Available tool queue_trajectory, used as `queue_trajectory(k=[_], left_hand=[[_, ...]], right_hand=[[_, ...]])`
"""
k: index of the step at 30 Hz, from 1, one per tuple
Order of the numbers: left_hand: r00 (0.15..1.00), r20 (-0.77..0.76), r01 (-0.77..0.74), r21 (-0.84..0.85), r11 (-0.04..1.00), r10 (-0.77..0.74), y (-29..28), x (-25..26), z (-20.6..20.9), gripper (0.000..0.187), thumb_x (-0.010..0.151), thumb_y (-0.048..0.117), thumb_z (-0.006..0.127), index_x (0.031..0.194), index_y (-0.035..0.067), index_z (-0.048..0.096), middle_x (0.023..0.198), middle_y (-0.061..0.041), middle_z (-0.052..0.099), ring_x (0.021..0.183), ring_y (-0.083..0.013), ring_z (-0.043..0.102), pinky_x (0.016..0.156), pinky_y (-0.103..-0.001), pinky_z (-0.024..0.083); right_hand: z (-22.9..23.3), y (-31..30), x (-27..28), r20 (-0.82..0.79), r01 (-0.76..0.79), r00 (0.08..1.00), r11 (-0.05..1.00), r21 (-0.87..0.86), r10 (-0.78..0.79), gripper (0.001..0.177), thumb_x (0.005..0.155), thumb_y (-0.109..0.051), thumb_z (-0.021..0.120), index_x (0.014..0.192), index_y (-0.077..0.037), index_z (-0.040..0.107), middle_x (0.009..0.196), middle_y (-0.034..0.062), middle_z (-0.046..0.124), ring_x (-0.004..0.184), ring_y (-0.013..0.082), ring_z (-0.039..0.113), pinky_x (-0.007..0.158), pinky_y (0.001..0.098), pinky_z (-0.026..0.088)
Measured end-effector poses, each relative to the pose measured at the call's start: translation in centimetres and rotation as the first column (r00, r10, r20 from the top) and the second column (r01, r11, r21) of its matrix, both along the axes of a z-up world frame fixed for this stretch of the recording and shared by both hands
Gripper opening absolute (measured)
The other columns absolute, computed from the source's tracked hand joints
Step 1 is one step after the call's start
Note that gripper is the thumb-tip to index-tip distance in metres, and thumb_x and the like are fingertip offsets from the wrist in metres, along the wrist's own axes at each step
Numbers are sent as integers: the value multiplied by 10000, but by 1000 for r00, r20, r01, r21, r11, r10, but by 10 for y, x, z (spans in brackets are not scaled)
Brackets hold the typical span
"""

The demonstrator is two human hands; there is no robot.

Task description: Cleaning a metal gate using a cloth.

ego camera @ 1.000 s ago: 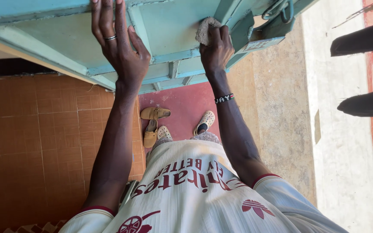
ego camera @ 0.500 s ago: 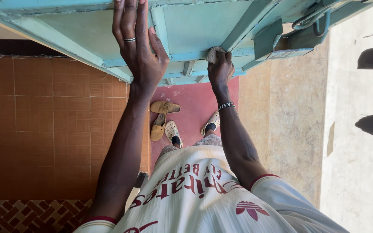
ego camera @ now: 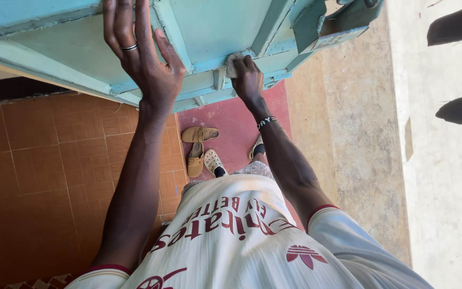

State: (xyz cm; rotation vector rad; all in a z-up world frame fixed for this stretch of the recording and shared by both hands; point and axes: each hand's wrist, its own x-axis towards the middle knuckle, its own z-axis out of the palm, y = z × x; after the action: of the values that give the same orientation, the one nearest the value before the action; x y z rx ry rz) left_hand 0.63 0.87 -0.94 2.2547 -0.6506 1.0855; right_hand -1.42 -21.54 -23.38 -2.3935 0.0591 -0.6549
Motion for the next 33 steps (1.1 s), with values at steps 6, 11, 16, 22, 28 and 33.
queue_trajectory(k=[6,11,16,22,28,33], left_hand=[[1000,-12,21,35,999,-21,8,4,-7,551,1080,-46,580,1604,35,434,1636,-123,389,1530,-327,310,1274,-456,330],[1000,5,28,2,1000,-28,1,5,-5,567,1068,-51,570,1607,48,426,1639,-118,384,1534,-324,312,1271,-452,357],[1000,21,-5,-25,1000,6,-6,4,-4,543,1087,-49,592,1596,48,429,1631,-120,390,1528,-336,313,1257,-447,372],[1000,15,-21,-27,999,21,-5,5,-11,542,1093,-47,599,1598,56,434,1631,-111,384,1528,-327,316,1260,-429,387],[1000,2,-5,-54,999,5,-10,2,-6,539,1086,-42,598,1591,56,438,1625,-104,401,1522,-324,331,1257,-430,390],[1000,14,-10,-33,999,10,-7,-1,2,536,1101,-49,585,1603,50,425,1646,-124,388,1538,-335,318,1254,-421,377]], right_hand=[[6,6,0,-81,354,935,927,127,-346,406,731,-3,722,1129,-79,721,1072,150,639,847,396,691,722,494,581],[-6,24,3,-20,155,988,983,94,-154,439,748,-1,721,1181,-68,706,1073,161,632,865,410,691,757,490,584],[-7,-15,-1,-29,34,999,999,13,-34,443,746,0,715,1175,-109,722,1075,153,657,875,415,702,759,491,581],[-18,19,9,-131,311,946,945,99,-297,385,780,-35,739,1156,-113,706,1055,180,661,836,430,693,731,497,577],[4,84,9,-134,-79,986,984,162,101,369,806,-80,744,1164,-56,657,1071,202,655,863,427,702,761,486,589],[31,115,7,-301,225,949,874,431,-96,248,735,-153,738,938,-13,771,927,228,745,854,417,728,751,499,561]])
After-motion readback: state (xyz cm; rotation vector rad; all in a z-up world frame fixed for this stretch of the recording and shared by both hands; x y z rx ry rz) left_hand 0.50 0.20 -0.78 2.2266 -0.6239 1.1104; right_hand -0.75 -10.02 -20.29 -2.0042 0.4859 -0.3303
